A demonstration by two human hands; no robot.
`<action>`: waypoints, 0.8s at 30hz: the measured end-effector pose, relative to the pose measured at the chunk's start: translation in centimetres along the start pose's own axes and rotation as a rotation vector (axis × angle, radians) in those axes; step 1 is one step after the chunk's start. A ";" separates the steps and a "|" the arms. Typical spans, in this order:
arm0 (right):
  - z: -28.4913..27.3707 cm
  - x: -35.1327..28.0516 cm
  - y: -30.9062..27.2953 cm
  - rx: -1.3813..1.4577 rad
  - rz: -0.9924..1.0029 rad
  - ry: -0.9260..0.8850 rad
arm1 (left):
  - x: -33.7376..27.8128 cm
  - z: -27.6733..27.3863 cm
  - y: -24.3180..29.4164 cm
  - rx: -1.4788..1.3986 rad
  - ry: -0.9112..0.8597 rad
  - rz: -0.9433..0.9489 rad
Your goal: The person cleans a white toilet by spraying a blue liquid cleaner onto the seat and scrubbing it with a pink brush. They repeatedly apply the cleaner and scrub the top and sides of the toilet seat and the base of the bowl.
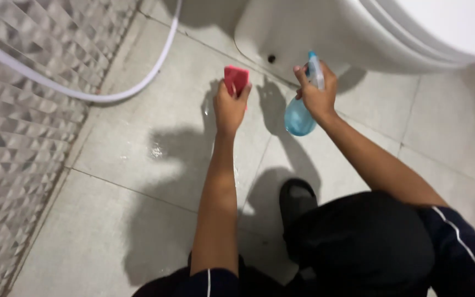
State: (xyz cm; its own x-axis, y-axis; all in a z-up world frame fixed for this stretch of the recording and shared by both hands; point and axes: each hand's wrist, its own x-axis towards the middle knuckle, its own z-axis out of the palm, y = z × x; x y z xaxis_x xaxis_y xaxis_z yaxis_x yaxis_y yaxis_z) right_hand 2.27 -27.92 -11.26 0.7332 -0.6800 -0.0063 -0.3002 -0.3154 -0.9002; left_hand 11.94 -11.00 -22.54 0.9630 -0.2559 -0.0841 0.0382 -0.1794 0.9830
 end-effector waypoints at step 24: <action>-2.4 -1.0 5.8 -0.010 0.516 0.182 | 0.7 -1.0 -1.2 -0.287 0.255 -0.164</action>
State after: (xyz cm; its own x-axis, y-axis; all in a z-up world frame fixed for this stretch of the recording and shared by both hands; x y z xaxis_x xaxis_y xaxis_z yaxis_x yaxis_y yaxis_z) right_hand -1.62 -30.66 -15.45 0.3725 -0.8512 -0.3698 -0.5996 0.0834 -0.7959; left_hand 12.81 -9.96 -23.61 0.9717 0.0039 -0.2361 0.2349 0.0826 0.9685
